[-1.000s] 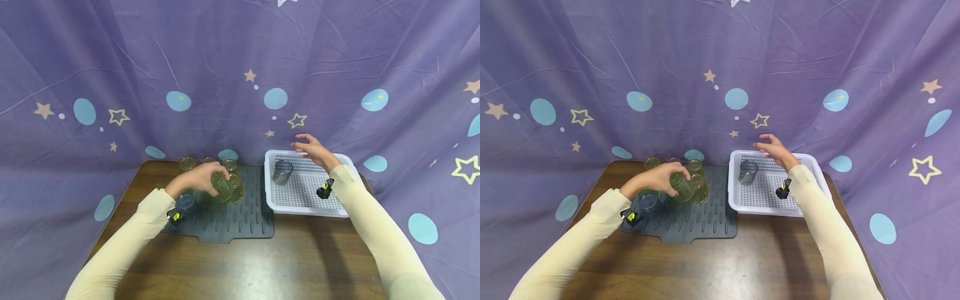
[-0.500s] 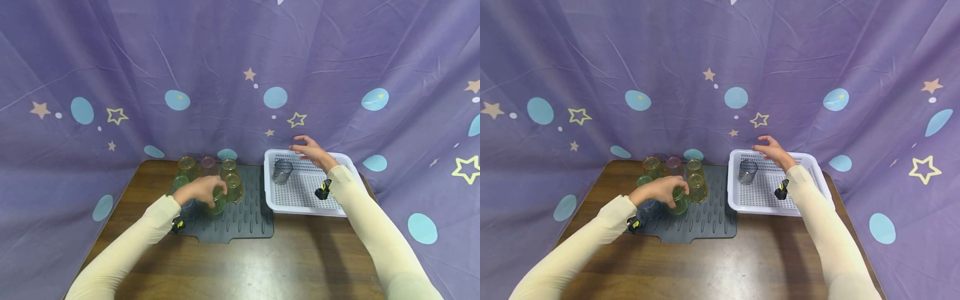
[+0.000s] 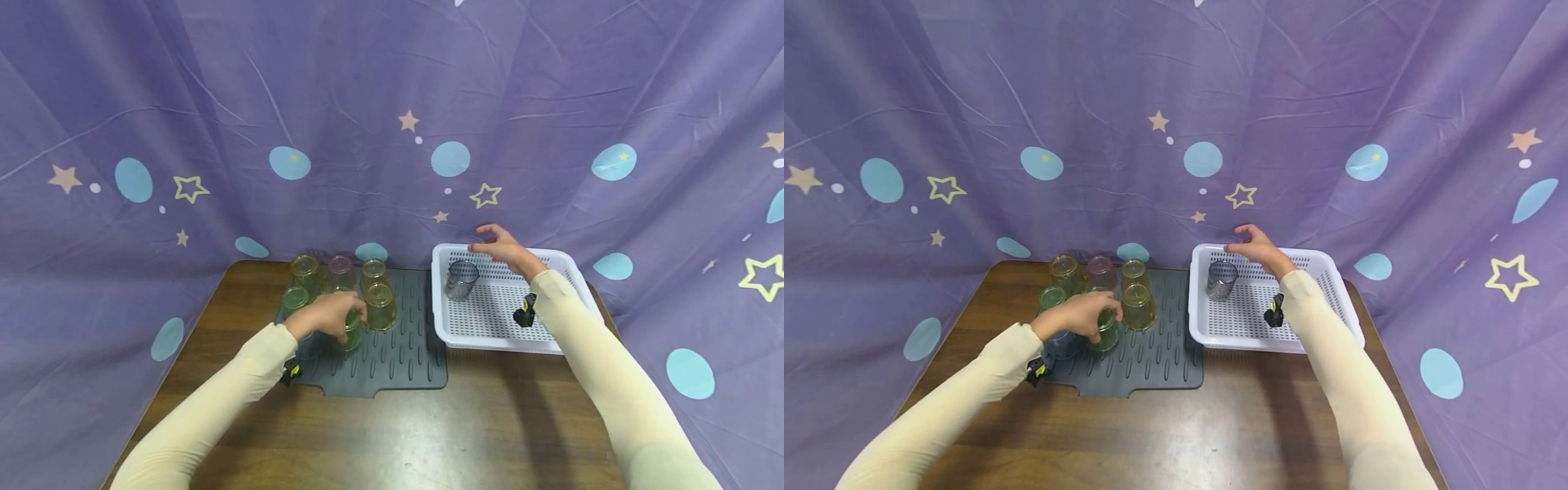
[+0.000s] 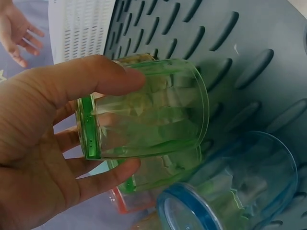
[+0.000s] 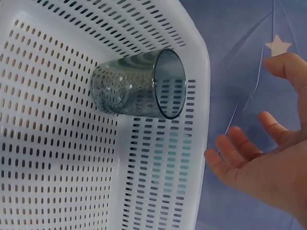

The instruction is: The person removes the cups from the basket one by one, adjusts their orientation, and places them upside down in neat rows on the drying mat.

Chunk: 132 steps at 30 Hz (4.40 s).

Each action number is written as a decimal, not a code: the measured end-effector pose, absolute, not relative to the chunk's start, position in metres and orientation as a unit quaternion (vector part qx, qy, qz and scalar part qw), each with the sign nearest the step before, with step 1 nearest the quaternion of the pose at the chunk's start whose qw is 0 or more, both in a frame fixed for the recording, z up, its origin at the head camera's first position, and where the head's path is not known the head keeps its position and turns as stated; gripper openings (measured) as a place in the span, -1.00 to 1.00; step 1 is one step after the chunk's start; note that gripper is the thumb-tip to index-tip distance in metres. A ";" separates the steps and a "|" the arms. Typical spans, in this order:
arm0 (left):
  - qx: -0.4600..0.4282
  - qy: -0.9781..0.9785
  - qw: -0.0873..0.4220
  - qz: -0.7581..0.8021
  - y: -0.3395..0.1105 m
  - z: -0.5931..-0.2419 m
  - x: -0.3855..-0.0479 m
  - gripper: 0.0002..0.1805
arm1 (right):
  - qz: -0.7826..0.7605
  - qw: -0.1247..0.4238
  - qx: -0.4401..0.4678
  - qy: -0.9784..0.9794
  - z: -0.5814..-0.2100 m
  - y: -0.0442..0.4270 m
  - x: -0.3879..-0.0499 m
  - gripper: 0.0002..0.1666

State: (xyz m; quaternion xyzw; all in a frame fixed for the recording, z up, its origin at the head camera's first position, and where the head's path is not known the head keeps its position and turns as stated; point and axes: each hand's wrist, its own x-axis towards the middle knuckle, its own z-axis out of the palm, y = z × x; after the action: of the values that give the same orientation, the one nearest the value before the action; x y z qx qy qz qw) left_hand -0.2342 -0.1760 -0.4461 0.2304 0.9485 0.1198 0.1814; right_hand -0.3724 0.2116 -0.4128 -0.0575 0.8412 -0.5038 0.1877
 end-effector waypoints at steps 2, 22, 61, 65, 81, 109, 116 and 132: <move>0.233 0.949 0.177 0.118 -0.178 -0.447 -0.235 -0.41 | -0.489 0.183 -0.062 0.851 -0.413 0.211 -0.372 -0.11; 0.227 0.955 0.158 0.109 -0.186 -0.466 -0.236 -0.38 | -0.408 0.177 -0.115 0.888 -0.432 0.213 -0.371 -0.12; 0.220 0.950 0.107 0.194 -0.187 -0.453 -0.236 -0.57 | -0.215 0.174 -0.222 0.935 -0.464 0.179 -0.371 -0.21; 0.233 0.942 0.077 0.228 -0.185 -0.444 -0.241 -0.51 | -0.217 0.170 -0.208 0.939 -0.466 0.184 -0.367 -0.28; 0.196 0.888 0.000 0.416 -0.152 -0.405 -0.267 -0.26 | -0.608 0.184 -0.082 0.768 -0.441 0.204 -0.359 -0.39; 0.109 0.617 0.051 0.778 -0.086 -0.377 -0.276 -0.39 | -0.776 0.206 -0.170 0.572 -0.355 0.143 -0.300 -0.40; 0.115 0.630 0.011 0.768 -0.090 -0.369 -0.273 -0.44 | -0.783 0.225 -0.181 0.551 -0.353 0.139 -0.296 -0.39; 0.162 0.751 -0.057 0.637 -0.117 -0.346 -0.264 -0.43 | -0.741 0.201 -0.182 0.614 -0.359 0.154 -0.287 -0.38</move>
State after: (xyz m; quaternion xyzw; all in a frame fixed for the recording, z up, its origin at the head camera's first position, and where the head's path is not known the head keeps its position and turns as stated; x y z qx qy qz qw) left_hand -0.2643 -0.1174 -0.3458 0.1619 0.7513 0.6373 -0.0569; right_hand -0.2868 0.1543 -0.3592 -0.1824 0.6137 -0.7414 0.2011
